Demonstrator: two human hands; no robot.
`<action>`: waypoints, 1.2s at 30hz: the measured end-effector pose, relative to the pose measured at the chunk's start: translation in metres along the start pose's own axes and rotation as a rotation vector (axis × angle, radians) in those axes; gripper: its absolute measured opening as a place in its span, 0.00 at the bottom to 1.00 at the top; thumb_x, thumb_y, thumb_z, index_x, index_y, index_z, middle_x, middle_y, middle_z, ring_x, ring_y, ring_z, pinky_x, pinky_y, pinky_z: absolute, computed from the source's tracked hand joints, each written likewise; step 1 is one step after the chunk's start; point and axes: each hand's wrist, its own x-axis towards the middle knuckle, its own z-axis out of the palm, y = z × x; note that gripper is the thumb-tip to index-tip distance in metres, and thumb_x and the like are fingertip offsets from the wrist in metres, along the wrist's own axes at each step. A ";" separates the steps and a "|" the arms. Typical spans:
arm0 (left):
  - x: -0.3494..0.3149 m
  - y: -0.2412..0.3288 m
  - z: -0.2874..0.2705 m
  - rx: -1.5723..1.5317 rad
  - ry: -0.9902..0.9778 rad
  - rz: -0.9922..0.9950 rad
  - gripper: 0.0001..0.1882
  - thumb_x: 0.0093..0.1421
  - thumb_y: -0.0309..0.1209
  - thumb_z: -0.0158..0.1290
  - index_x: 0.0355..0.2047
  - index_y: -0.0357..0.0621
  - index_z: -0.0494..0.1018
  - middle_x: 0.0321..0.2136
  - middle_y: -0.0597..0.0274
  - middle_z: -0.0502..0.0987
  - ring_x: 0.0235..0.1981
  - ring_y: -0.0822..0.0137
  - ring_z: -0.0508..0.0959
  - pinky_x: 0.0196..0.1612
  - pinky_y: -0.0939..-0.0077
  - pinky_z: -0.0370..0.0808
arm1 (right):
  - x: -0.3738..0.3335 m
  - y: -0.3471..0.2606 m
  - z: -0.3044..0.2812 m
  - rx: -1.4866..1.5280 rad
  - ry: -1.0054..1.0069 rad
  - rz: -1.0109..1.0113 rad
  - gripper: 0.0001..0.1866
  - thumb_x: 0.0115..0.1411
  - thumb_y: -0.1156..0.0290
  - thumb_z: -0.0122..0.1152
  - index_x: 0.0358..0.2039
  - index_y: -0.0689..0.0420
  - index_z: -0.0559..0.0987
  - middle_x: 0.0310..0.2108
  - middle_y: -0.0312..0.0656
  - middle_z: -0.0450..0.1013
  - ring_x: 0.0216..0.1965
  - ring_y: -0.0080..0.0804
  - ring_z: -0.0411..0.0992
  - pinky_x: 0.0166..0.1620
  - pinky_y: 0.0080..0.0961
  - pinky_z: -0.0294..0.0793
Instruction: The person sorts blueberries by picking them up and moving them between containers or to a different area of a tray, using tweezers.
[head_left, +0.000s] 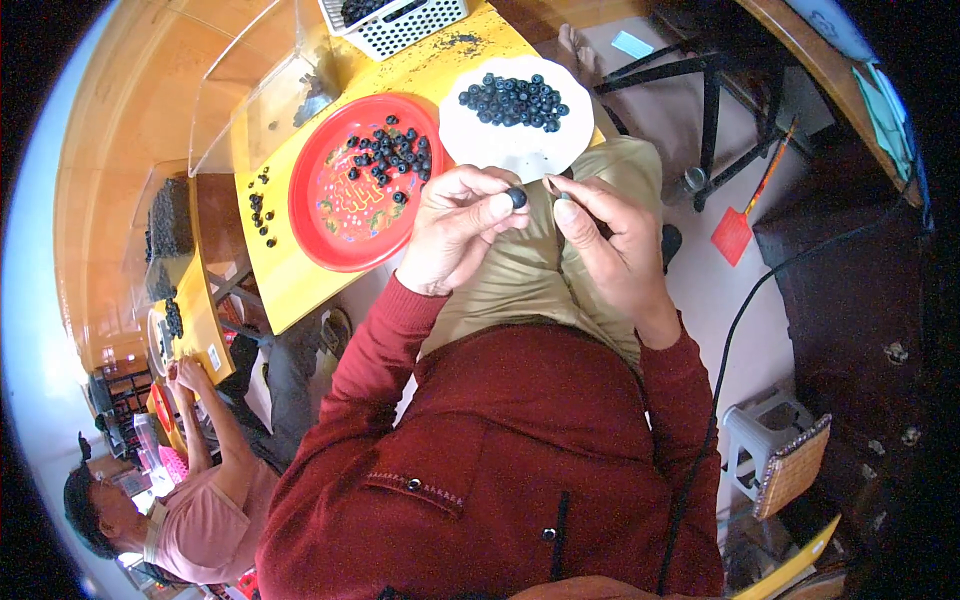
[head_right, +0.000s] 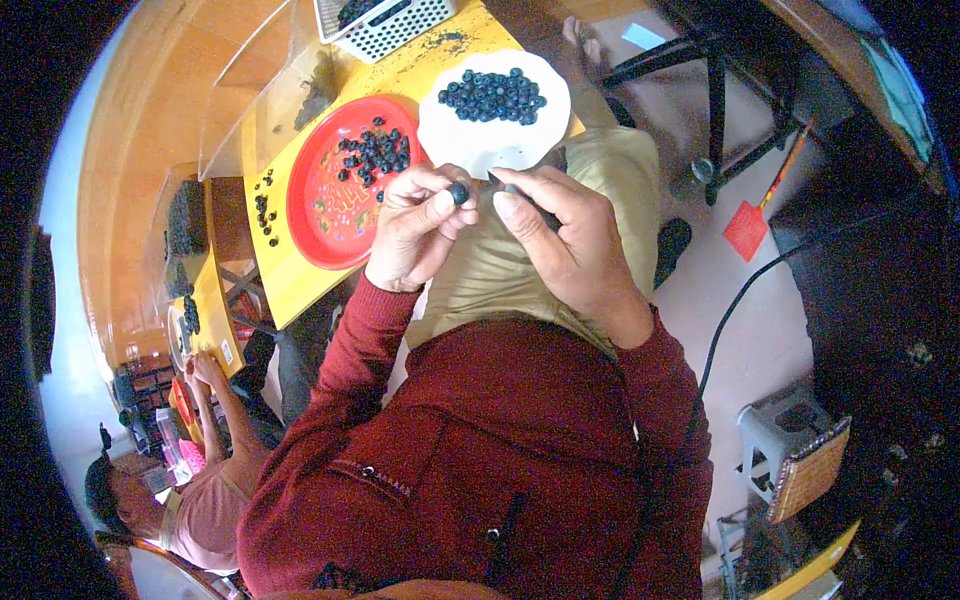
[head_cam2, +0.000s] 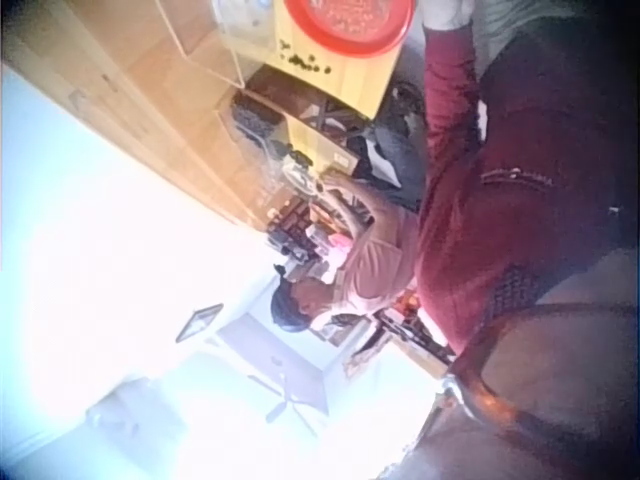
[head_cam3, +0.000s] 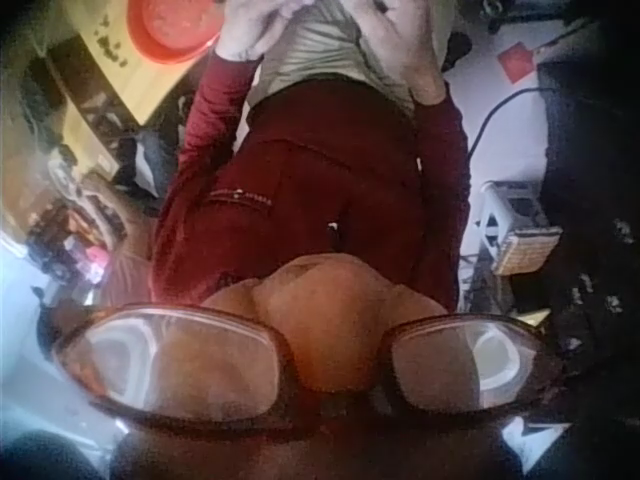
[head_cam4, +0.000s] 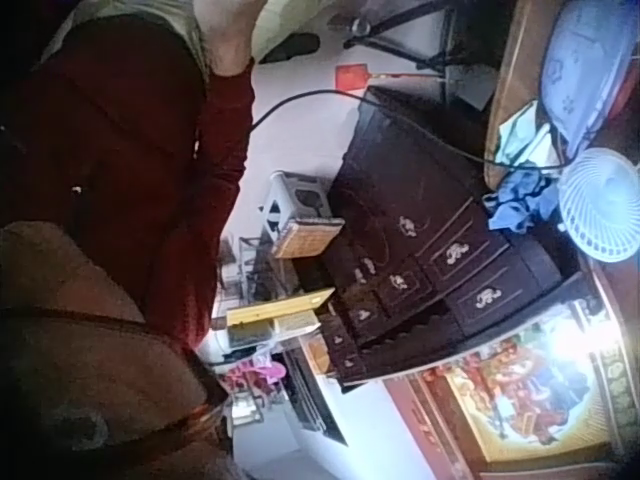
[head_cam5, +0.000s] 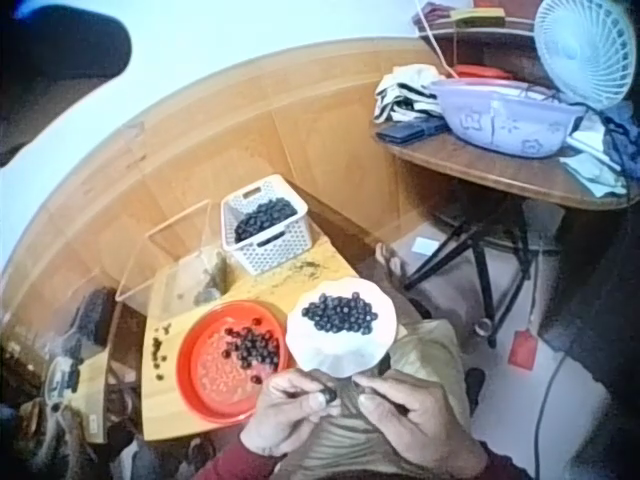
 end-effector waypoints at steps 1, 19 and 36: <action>0.000 -0.001 -0.001 -0.043 -0.015 -0.003 0.07 0.57 0.18 0.54 0.37 0.35 0.74 0.37 0.49 0.77 0.35 0.63 0.80 0.40 0.70 0.80 | 0.000 0.000 0.001 0.001 0.001 -0.001 0.14 0.62 0.69 0.57 0.43 0.67 0.77 0.35 0.48 0.76 0.37 0.31 0.75 0.41 0.24 0.72; -0.012 -0.003 0.013 0.061 -0.046 -0.074 0.05 0.56 0.22 0.57 0.33 0.38 0.73 0.34 0.50 0.76 0.32 0.65 0.78 0.37 0.75 0.77 | -0.007 0.007 0.009 0.654 -0.047 0.328 0.08 0.62 0.70 0.59 0.36 0.62 0.79 0.19 0.26 0.67 0.19 0.08 0.61 0.20 0.10 0.57; -0.016 0.056 -0.052 1.595 0.443 0.254 0.08 0.50 0.19 0.58 0.33 0.36 0.78 0.32 0.54 0.79 0.30 0.67 0.80 0.36 0.77 0.76 | -0.036 0.029 -0.001 0.538 0.140 0.368 0.07 0.61 0.72 0.59 0.35 0.61 0.79 0.19 0.23 0.63 0.17 0.08 0.55 0.19 0.11 0.50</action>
